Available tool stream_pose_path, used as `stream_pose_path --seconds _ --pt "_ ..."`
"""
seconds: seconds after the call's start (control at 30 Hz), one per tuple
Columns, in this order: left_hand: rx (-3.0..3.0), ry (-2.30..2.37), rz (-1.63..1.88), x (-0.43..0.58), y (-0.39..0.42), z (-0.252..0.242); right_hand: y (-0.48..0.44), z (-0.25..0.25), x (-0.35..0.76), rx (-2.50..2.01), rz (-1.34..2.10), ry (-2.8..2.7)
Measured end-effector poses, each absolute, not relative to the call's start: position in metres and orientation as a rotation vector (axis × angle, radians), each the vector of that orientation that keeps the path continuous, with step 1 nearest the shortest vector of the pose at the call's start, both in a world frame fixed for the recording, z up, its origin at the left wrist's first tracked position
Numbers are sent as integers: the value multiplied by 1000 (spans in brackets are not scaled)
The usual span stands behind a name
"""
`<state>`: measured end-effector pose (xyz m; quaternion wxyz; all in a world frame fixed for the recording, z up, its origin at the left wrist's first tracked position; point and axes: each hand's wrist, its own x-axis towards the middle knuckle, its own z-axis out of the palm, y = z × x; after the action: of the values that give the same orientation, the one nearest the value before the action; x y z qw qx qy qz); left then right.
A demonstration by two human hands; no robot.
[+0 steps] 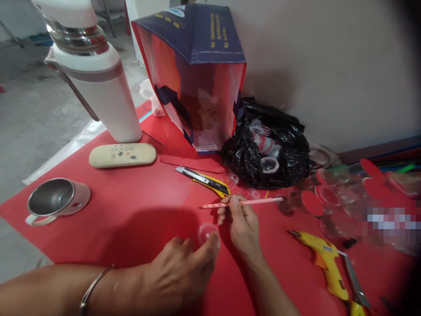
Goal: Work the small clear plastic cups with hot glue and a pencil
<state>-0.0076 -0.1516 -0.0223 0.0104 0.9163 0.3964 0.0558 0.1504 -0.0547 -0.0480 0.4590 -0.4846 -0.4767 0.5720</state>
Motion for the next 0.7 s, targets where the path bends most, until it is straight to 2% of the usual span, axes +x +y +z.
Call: stream_pose_path --seconds 0.3,0.7 --pt "2828 1314 209 -1 -154 -30 -67 -57 142 -1114 1321 -1047" --pt "2764 1272 104 -3 -153 -25 -65 -46 134 -991 1615 -748"
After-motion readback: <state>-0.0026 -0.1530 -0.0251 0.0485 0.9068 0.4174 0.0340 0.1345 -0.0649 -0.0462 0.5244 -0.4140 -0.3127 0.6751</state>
